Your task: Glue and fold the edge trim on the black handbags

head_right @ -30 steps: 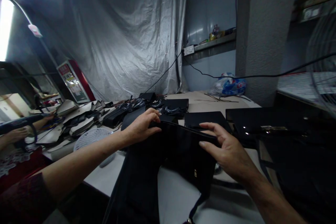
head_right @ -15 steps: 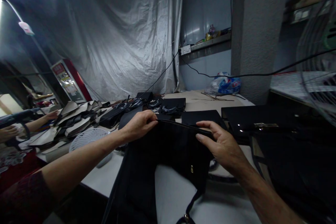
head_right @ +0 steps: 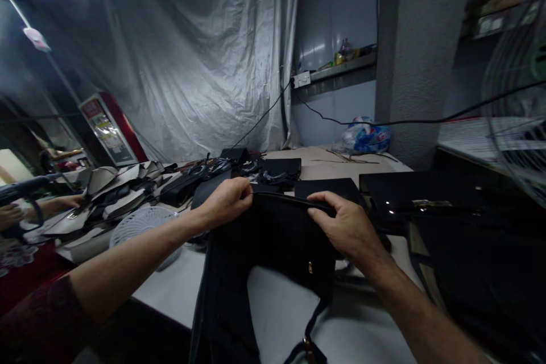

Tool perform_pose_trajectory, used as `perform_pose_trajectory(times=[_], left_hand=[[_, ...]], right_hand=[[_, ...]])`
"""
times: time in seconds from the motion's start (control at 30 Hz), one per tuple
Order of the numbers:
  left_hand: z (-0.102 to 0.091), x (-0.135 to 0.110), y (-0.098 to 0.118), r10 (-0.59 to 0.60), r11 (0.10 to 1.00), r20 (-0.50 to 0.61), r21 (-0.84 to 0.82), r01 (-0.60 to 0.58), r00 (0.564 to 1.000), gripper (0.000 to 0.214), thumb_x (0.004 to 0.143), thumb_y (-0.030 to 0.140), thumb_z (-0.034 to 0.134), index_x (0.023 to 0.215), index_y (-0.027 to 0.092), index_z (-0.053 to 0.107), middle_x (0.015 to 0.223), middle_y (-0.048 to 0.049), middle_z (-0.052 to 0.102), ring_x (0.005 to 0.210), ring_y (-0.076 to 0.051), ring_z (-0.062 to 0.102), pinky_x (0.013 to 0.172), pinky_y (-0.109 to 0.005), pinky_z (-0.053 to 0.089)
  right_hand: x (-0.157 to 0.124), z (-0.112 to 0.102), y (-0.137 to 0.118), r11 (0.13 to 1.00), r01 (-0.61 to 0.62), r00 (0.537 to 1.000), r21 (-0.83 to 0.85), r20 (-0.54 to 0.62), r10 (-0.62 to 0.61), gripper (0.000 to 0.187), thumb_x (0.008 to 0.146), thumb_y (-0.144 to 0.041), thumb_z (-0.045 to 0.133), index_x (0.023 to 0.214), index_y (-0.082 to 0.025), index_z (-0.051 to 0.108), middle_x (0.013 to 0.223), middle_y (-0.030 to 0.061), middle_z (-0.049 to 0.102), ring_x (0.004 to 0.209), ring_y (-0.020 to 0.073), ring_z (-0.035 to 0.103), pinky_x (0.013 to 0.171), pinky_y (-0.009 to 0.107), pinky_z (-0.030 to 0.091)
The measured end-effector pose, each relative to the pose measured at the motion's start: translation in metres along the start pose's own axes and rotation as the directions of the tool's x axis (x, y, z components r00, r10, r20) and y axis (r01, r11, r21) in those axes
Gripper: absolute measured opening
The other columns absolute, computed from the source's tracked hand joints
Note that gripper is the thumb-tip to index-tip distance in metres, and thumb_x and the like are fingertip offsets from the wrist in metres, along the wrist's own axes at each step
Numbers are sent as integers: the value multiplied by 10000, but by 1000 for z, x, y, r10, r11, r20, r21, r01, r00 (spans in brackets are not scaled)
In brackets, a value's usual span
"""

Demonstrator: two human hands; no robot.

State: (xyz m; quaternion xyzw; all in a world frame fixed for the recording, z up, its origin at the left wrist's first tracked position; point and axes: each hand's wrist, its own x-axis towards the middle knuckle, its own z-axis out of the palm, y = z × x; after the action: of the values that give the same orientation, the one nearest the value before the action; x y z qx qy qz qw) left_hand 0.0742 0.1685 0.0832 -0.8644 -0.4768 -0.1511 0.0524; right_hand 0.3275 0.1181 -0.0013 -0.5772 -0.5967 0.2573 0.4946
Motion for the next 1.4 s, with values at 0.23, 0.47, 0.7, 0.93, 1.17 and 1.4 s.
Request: perform_pose_trajectory(times=[0.23,0.47,0.7,0.93,1.17,1.4], left_hand=[[1,-2,-2,-6,1000,-21,-29,6,1000,160,833,82,531,705,174,558,696,-12,614,635,-141,546,583,-252,350],[4,-2,-4,-11,998,-38,-61,8,999,151,806,92,545,683,180,550,680,-6,609,627,-141,539,585,-256,341],[5,-1,-6,-12,997,-47,-72,9,999,149,807,101,541,684,182,564,652,0,597,602,-141,529,575,-261,336],[7,-2,-8,-42,998,-57,-51,39,998,130,811,106,544,711,173,592,696,-18,632,643,-155,558,594,-266,346],[5,-2,-4,-26,999,-38,-21,25,999,133,824,113,546,715,170,596,678,-11,603,615,-149,524,577,-272,327],[4,-1,-3,-24,1000,-19,-4,24,1000,137,841,104,546,728,168,589,678,-4,575,621,-151,505,580,-278,313]], right_hand=[[16,-3,-19,975,12,998,-223,69,3,306,750,-453,595,900,-246,763,523,-24,603,455,188,548,443,296,345],[41,-6,-27,886,68,991,-458,130,-9,107,755,-318,644,719,-265,730,615,-8,669,596,210,631,528,303,381],[49,11,-42,757,268,958,-596,244,-147,172,847,-289,623,911,-298,783,854,25,739,848,259,651,677,338,379],[55,21,-52,718,311,942,-623,302,-147,193,902,-281,594,973,-281,773,910,28,745,872,236,658,660,304,373],[62,32,-56,726,337,928,-600,341,-150,149,879,-252,615,895,-256,763,841,17,731,772,195,644,626,284,366],[67,46,-66,711,443,873,-546,444,-203,167,924,-346,598,961,-289,750,871,3,723,807,190,635,639,276,351]])
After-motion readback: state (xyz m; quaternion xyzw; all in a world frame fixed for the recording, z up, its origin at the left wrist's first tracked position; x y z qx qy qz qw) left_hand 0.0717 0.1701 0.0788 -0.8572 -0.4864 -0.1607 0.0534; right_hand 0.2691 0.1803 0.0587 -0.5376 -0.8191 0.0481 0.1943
